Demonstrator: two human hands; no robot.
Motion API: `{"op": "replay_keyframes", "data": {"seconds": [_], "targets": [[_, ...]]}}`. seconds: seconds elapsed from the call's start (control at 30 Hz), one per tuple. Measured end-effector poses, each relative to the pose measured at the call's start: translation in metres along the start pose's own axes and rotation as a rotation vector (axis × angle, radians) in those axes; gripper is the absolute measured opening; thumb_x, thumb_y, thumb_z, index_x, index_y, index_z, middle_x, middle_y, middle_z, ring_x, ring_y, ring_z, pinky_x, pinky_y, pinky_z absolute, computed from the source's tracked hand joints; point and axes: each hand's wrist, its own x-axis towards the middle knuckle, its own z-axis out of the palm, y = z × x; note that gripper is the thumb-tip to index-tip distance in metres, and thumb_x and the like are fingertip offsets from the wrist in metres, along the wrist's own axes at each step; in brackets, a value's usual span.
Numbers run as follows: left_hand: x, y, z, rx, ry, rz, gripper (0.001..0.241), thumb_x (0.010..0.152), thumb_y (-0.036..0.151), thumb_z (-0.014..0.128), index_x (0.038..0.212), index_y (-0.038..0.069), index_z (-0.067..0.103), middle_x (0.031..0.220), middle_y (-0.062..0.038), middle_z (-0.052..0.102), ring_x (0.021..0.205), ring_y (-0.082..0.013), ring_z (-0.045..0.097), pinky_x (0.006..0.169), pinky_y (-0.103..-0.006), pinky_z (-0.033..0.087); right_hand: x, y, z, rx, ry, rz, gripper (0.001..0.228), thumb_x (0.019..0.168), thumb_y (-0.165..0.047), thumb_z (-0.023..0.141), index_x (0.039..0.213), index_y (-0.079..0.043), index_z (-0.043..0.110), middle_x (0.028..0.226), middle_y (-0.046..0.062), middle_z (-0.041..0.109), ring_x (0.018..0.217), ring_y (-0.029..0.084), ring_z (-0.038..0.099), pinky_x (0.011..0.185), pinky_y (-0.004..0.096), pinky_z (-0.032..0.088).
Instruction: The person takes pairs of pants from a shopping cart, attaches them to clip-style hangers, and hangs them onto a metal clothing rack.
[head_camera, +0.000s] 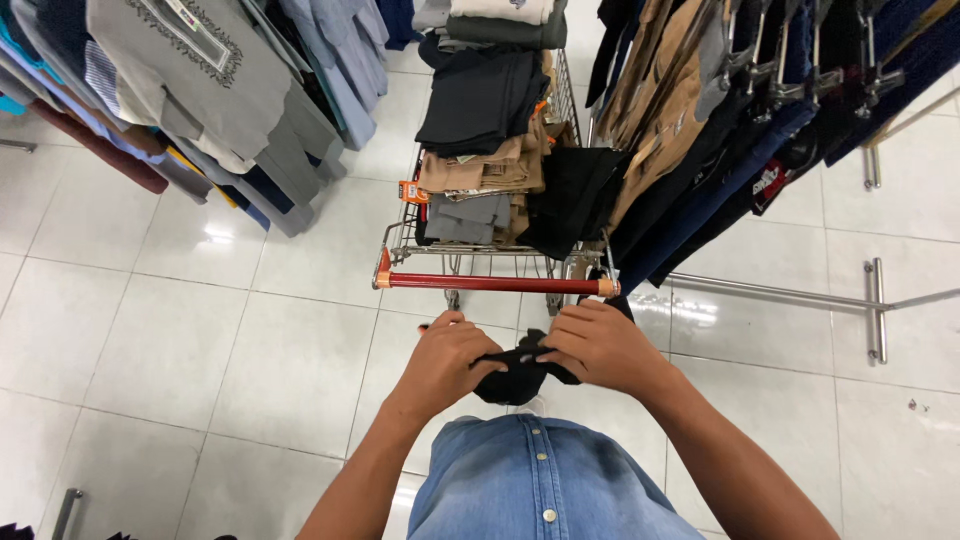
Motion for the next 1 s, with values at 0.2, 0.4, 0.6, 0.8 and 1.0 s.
{"op": "replay_keyframes", "data": {"seconds": [0.2,0.4,0.6,0.8,1.0], "targets": [[0.004,0.007,0.006,0.082,-0.004,0.077,0.009,0.083,0.012,0.082,0.087,0.017,0.076,0.074,0.002,0.072,0.076,-0.0141,0.068,0.095,-0.0332,0.046,-0.008,0.0,0.001,-0.027,0.058,-0.02,0.021,0.096,-0.031,0.071,0.085,-0.015,0.062,0.074,0.0,0.058,0.072,0.022,0.063,0.065,0.033,0.05],[0.008,0.008,0.013,0.234,0.031,0.132,0.005,0.094,0.015,0.07,0.099,0.014,0.071,0.081,-0.002,0.066,0.08,-0.0187,0.067,0.086,-0.0344,0.049,-0.016,-0.002,0.006,-0.074,0.135,0.02,0.026,0.096,-0.037,0.071,0.084,-0.017,0.061,0.078,-0.002,0.06,0.074,0.019,0.063,0.065,0.032,0.048],[0.016,0.028,0.004,0.142,0.004,0.136,0.019,0.095,0.023,0.068,0.109,0.011,0.067,0.085,-0.006,0.059,0.079,-0.0259,0.064,0.071,-0.0368,0.052,-0.021,-0.001,0.01,-0.042,0.213,0.099,0.023,0.095,-0.033,0.073,0.084,-0.016,0.062,0.071,0.001,0.057,0.065,0.022,0.062,0.058,0.032,0.051],[0.018,0.019,0.028,0.145,0.104,0.158,0.022,0.09,0.033,0.076,0.104,0.017,0.072,0.086,-0.001,0.059,0.074,-0.0226,0.065,0.065,-0.0334,0.053,-0.021,-0.005,0.012,-0.004,0.227,0.13,0.033,0.089,-0.039,0.078,0.076,-0.016,0.058,0.065,-0.001,0.052,0.058,0.02,0.058,0.055,0.032,0.049],[0.026,0.019,0.029,0.146,0.127,0.203,0.004,0.093,0.019,0.073,0.097,0.017,0.073,0.091,-0.001,0.071,0.077,-0.0206,0.07,0.065,-0.0325,0.054,-0.009,-0.013,-0.013,-0.005,0.121,0.149,0.032,0.089,-0.045,0.076,0.098,-0.017,0.066,0.086,0.003,0.067,0.076,0.023,0.069,0.064,0.035,0.055]]}}
